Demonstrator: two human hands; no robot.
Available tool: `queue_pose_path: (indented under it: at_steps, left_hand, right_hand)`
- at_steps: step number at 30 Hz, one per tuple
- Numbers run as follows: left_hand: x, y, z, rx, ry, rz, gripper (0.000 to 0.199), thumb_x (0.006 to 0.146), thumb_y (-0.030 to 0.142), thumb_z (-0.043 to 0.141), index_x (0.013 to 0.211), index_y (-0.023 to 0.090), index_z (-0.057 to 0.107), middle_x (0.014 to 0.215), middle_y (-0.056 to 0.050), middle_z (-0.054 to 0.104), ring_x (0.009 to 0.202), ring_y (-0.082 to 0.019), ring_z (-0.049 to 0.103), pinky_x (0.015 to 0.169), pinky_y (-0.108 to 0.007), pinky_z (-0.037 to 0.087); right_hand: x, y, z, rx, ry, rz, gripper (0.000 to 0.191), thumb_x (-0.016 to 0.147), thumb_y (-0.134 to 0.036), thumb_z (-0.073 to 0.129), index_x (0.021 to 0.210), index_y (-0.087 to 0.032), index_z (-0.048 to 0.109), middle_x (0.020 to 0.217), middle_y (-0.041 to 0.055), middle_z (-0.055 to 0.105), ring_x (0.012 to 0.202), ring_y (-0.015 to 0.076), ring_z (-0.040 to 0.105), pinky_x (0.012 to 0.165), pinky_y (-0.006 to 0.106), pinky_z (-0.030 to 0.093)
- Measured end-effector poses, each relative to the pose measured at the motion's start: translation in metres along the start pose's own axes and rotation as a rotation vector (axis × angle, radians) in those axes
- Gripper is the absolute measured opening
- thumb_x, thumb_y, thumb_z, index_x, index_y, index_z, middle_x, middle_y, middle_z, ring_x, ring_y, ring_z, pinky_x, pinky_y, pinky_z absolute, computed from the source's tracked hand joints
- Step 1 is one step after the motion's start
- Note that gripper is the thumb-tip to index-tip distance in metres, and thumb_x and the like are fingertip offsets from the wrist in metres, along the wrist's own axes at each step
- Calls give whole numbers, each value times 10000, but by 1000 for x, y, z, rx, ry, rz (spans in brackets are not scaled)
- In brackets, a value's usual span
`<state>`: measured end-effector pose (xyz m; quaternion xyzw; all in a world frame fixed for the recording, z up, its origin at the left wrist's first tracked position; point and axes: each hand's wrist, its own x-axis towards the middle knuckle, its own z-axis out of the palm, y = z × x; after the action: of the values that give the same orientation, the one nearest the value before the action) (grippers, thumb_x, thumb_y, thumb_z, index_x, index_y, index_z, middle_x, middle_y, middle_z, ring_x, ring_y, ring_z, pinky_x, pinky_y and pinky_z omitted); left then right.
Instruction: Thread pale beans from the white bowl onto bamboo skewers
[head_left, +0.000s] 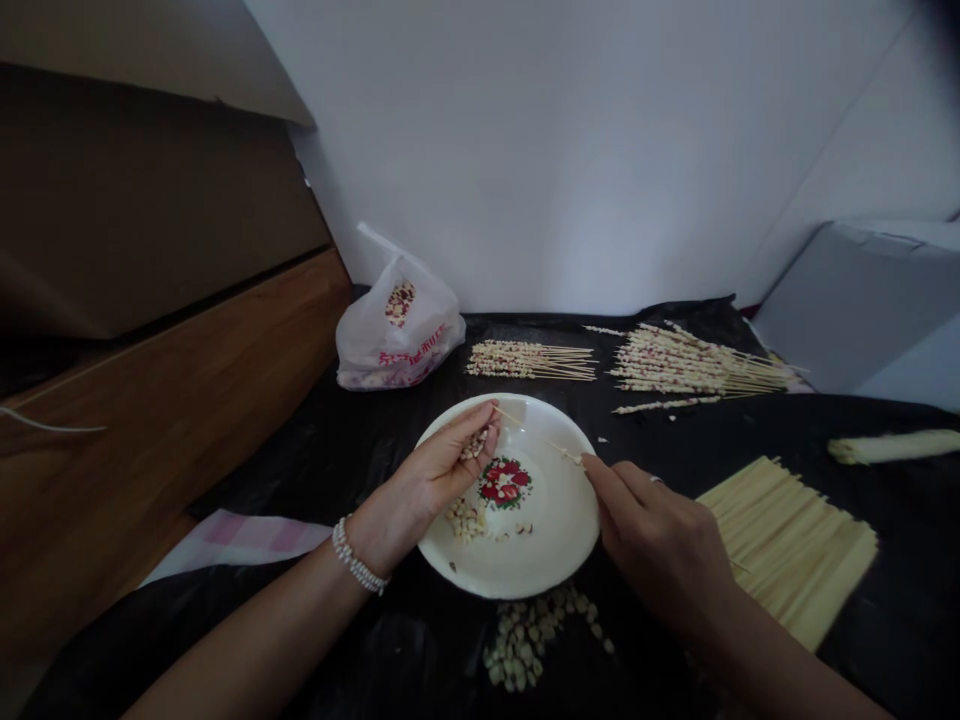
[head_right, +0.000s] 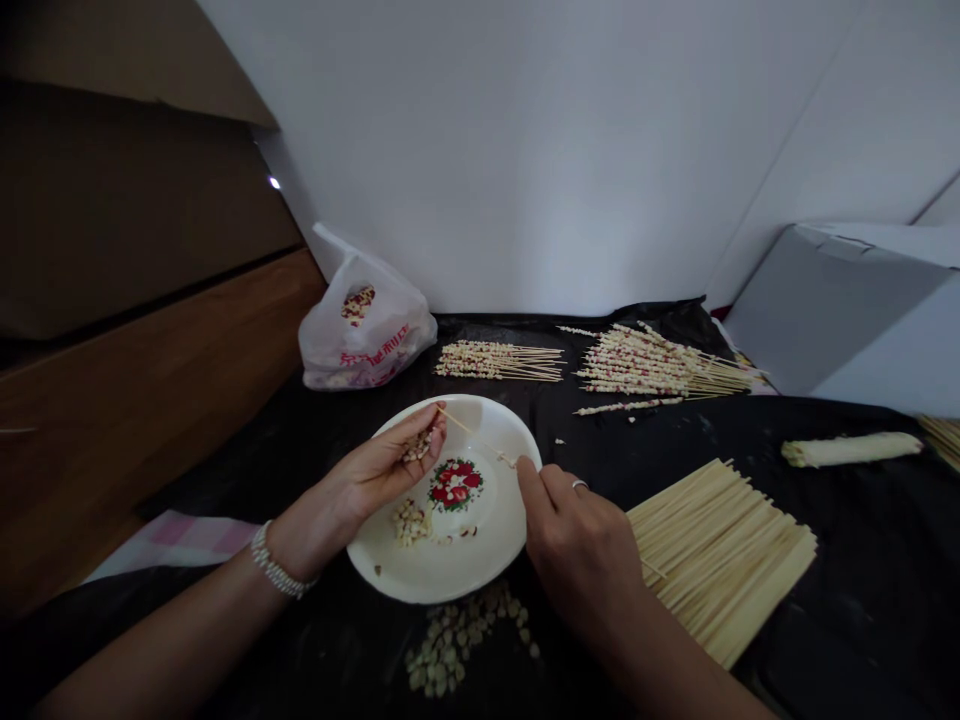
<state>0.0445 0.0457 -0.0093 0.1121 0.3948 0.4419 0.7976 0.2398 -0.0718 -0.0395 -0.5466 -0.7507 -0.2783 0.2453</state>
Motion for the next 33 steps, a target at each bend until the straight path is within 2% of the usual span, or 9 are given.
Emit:
queue_pose_path:
  at_steps: [5, 10, 15, 19, 25, 29, 33]
  left_hand:
    - [0, 2, 0, 9, -10, 0, 414, 808, -18, 616, 1183, 154, 650, 818, -36, 712, 669, -92, 663, 621, -155, 546]
    - [-5, 2, 3, -16, -53, -79, 271, 827, 5, 606, 1060, 124, 679, 793, -40, 688, 651, -89, 648, 608, -160, 542]
    - [-16, -13, 4, 89, -141, -139, 166, 774, 6, 672, 891, 120, 703, 770, -32, 689, 669, -79, 636, 651, -155, 519]
    - [-24, -25, 5, 161, -205, -164, 176, 722, 36, 742, 874, 119, 716, 802, -30, 712, 711, -81, 648, 692, -160, 514]
    - [-36, -33, 11, 237, -189, -200, 171, 723, 10, 726, 868, 101, 727, 754, -28, 707, 689, -75, 654, 681, -141, 512]
    - [-29, -30, 9, 160, -206, -204, 140, 790, 73, 693, 928, 85, 709, 870, -65, 721, 779, -98, 678, 774, -164, 535]
    - [-19, -17, 9, 49, -57, -209, 165, 847, 18, 573, 960, 88, 670, 899, -93, 713, 828, -136, 696, 804, -219, 562]
  right_hand:
    - [0, 0, 0, 1, -2, -6, 293, 961, -137, 452, 1084, -76, 711, 664, 36, 624, 489, 152, 532, 482, 302, 338]
    - [0, -1, -1, 9, 21, -8, 289, 957, -127, 456, 1094, -71, 703, 677, 41, 636, 495, 150, 534, 488, 298, 338]
    - [1, -2, -2, 37, 40, -19, 294, 961, -108, 442, 1116, -74, 689, 671, 33, 638, 494, 141, 529, 501, 289, 335]
    - [0, -4, -2, 83, 61, -39, 285, 967, -104, 445, 1118, -49, 681, 677, 36, 638, 499, 145, 539, 508, 287, 353]
    - [-1, -6, -3, 150, 72, -57, 294, 967, -94, 441, 1141, -23, 667, 676, 46, 635, 498, 151, 541, 491, 292, 361]
    - [1, -3, -2, 134, 79, -46, 303, 972, -108, 433, 1132, -23, 676, 681, 52, 641, 511, 153, 549, 495, 291, 375]
    - [3, 0, -2, 99, 90, -31, 296, 966, -103, 441, 1123, -36, 683, 674, 49, 647, 532, 144, 563, 498, 281, 375]
